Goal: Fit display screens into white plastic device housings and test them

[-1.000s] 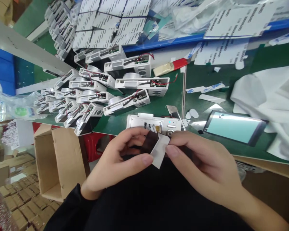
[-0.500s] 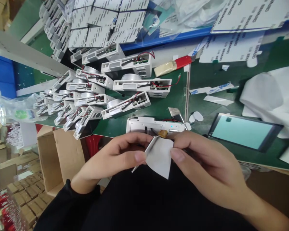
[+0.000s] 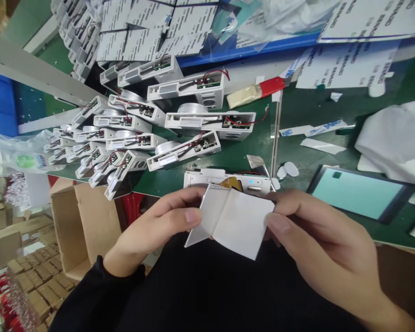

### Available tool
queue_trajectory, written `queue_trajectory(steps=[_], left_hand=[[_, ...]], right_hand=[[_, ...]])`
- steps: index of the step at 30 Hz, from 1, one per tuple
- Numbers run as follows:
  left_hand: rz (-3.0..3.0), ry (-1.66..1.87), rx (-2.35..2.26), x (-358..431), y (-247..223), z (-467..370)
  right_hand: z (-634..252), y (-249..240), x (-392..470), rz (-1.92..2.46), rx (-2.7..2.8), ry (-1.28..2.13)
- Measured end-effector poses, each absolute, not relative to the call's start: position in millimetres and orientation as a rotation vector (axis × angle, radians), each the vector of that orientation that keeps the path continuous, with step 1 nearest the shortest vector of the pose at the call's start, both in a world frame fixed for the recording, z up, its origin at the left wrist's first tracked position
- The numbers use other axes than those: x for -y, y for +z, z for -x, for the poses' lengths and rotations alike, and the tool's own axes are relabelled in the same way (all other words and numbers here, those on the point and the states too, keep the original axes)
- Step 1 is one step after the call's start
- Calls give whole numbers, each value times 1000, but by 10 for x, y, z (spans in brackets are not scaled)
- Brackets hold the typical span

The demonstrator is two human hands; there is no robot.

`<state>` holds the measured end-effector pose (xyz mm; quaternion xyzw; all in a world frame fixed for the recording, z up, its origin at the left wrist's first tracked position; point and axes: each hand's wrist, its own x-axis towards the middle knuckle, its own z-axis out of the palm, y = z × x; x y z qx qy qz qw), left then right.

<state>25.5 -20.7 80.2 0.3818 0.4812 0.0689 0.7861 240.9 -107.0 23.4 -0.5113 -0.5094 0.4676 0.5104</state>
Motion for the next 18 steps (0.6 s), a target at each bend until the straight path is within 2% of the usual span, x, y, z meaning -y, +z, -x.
queue_trajectory(steps=[18], left_hand=[[-462, 183, -979, 245, 713, -202]], right_hand=[[-2417, 215, 1052, 1114, 1245, 1140]])
